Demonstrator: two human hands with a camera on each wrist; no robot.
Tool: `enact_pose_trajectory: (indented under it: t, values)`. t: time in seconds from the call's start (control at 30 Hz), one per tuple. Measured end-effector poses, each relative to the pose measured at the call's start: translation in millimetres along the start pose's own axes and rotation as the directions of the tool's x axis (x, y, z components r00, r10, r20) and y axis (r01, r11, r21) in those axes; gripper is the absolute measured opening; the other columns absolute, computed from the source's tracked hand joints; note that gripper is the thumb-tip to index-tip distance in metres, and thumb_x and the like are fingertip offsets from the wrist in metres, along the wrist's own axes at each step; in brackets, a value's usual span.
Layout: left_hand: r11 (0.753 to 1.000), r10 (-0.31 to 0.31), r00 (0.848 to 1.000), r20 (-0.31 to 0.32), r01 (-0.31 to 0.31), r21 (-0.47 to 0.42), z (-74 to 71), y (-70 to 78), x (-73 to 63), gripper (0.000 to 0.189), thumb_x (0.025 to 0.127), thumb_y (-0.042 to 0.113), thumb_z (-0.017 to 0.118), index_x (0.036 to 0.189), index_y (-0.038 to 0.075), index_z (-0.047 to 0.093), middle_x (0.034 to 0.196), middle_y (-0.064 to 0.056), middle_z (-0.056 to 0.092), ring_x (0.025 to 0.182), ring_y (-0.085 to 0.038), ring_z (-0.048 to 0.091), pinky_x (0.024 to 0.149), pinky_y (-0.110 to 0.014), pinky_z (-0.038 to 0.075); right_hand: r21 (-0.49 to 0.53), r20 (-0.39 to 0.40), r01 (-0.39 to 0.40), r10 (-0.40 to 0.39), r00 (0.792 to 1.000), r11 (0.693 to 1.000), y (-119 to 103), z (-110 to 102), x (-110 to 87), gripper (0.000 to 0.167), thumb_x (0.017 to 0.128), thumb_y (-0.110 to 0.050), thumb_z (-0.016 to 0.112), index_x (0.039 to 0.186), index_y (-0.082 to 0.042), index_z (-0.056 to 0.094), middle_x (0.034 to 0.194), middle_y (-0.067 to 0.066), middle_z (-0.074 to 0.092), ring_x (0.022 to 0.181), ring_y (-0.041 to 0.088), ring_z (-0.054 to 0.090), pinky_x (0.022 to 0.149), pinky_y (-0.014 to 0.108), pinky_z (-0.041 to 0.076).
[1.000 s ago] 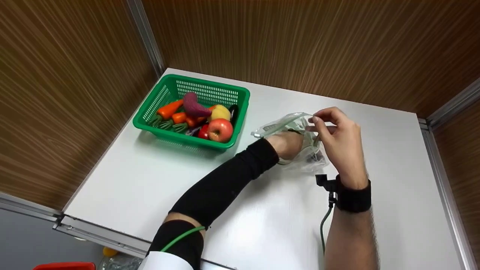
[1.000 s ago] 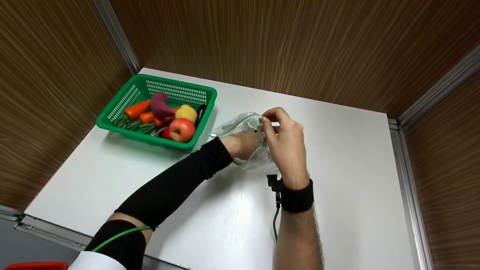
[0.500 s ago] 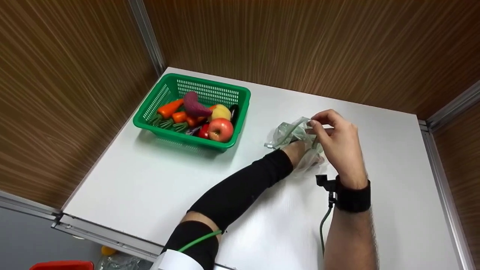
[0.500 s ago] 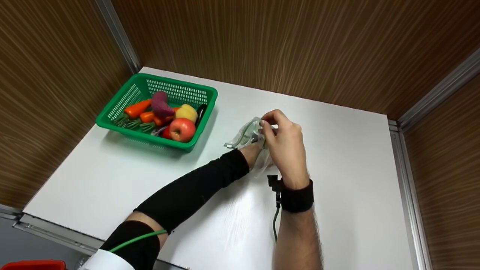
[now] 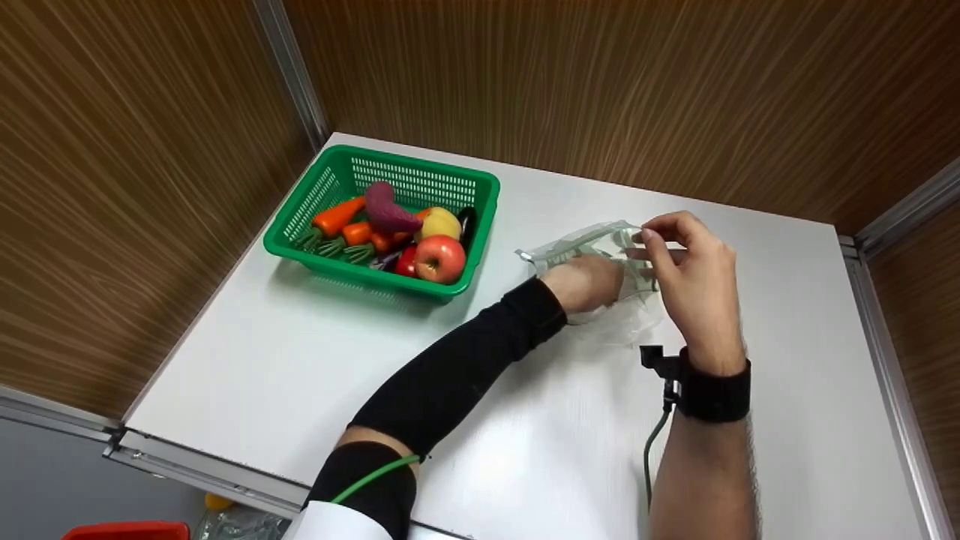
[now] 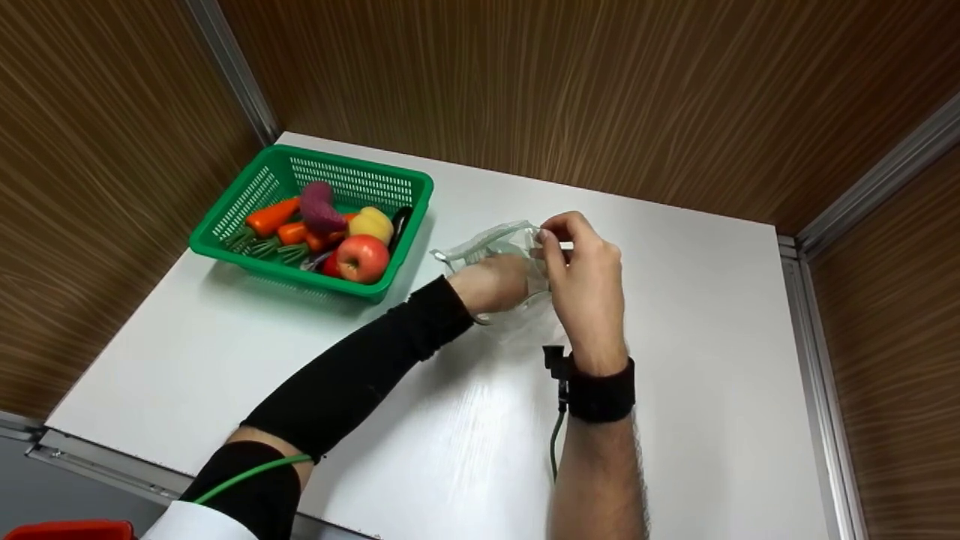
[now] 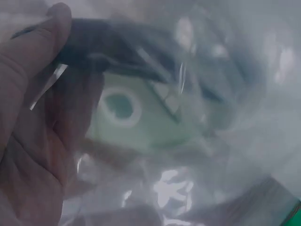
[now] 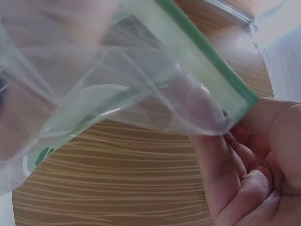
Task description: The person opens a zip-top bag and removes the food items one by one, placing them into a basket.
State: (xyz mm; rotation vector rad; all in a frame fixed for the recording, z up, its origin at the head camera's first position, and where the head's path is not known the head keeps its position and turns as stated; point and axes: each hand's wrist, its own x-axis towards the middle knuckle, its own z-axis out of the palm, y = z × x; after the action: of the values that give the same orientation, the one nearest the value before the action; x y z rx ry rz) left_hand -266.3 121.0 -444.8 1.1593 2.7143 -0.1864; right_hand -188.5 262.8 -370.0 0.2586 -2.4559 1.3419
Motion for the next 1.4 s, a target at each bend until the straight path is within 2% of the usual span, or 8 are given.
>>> enact_pose_trajectory:
  t: [0.2,0.33,0.63,0.73,0.87,0.97,1.1,1.4]
  values:
    - [0.977,0.186,0.938,-0.294,-0.145,0.155,-17.0,-10.0,-39.1,0.016,0.107,0.010,0.072,0.112,0.019,0.085,0.099,0.008,0.085,0.082,-0.006,0.065,0.067,-0.024,0.043,-0.037,-0.054,-0.027,0.025,0.998,0.999,2,-3,-0.1,0.019,0.118,-0.011,0.070,0.127,0.004,0.079,0.121,0.018,0.085,0.085,-0.020,0.073,0.077,0.007,0.063]
    - [0.983,0.183,0.930,-0.320,-0.163,0.089,-32.1,-12.1,-59.1,0.021,0.110,0.004,0.068,0.115,0.019,0.081,0.090,0.010,0.071,0.080,-0.007,0.055,0.069,-0.025,0.044,-0.037,-0.070,-0.048,0.046,0.996,0.998,3,-3,0.7,0.021,0.119,-0.013,0.069,0.129,0.004,0.078,0.121,0.018,0.084,0.086,-0.020,0.074,0.077,0.008,0.064]
    - [0.953,0.178,0.895,-0.410,-0.260,-0.154,-60.6,-36.2,-110.4,0.020,0.115,0.012,0.073,0.133,0.016,0.081,0.120,0.002,0.086,0.112,-0.019,0.081,0.100,-0.036,0.068,-0.016,-0.082,-0.075,0.073,0.994,0.997,5,-5,0.9,0.021,0.118,-0.012,0.070,0.130,0.004,0.077,0.121,0.016,0.084,0.088,-0.016,0.076,0.077,0.008,0.064]
    - [0.903,0.159,0.852,-0.498,-0.329,-0.275,-66.2,-49.8,-129.6,0.023,0.115,0.015,0.074,0.136,0.013,0.082,0.126,0.000,0.087,0.116,-0.017,0.082,0.107,-0.033,0.068,-0.010,-0.088,-0.078,0.077,0.993,0.997,5,-6,1.6,0.021,0.118,-0.012,0.069,0.130,0.004,0.077,0.121,0.016,0.083,0.088,-0.015,0.077,0.077,0.008,0.064]
    - [0.837,0.129,0.763,-0.634,-0.426,-0.342,-69.6,-69.2,-152.9,0.020,0.113,0.015,0.078,0.131,0.007,0.082,0.123,-0.002,0.087,0.115,-0.012,0.081,0.109,-0.026,0.065,-0.015,-0.094,-0.077,0.076,0.993,0.997,5,-6,2.0,0.021,0.118,-0.012,0.069,0.130,0.004,0.077,0.120,0.016,0.083,0.087,-0.015,0.077,0.077,0.008,0.064]
    - [0.847,0.072,0.710,-0.700,-0.415,-0.334,-70.0,-82.9,-171.9,0.023,0.113,0.018,0.078,0.133,0.008,0.082,0.128,-0.001,0.087,0.118,-0.011,0.081,0.111,-0.024,0.064,-0.029,-0.099,-0.078,0.075,0.992,0.997,5,-7,1.5,0.020,0.118,-0.012,0.069,0.129,0.003,0.078,0.120,0.016,0.083,0.086,-0.015,0.077,0.077,0.008,0.064]
    - [0.848,-0.028,0.673,-0.739,-0.376,-0.375,-69.6,-99.7,-193.8,0.030,0.111,0.019,0.080,0.138,0.006,0.081,0.134,-0.004,0.086,0.124,-0.016,0.083,0.114,-0.026,0.065,-0.031,-0.105,-0.075,0.072,0.992,0.997,6,-8,1.0,0.020,0.118,-0.011,0.069,0.129,0.003,0.078,0.119,0.015,0.083,0.085,-0.016,0.076,0.077,0.010,0.065]
    - [0.839,-0.262,0.672,-0.692,-0.195,-0.507,-60.3,-136.4,-205.3,0.032,0.108,0.020,0.081,0.138,0.010,0.084,0.134,-0.006,0.087,0.125,-0.021,0.083,0.120,-0.034,0.065,-0.024,-0.103,-0.078,0.075,0.992,0.997,6,-8,1.5,0.020,0.118,-0.011,0.070,0.130,0.004,0.078,0.120,0.016,0.083,0.086,-0.015,0.077,0.076,0.008,0.064]
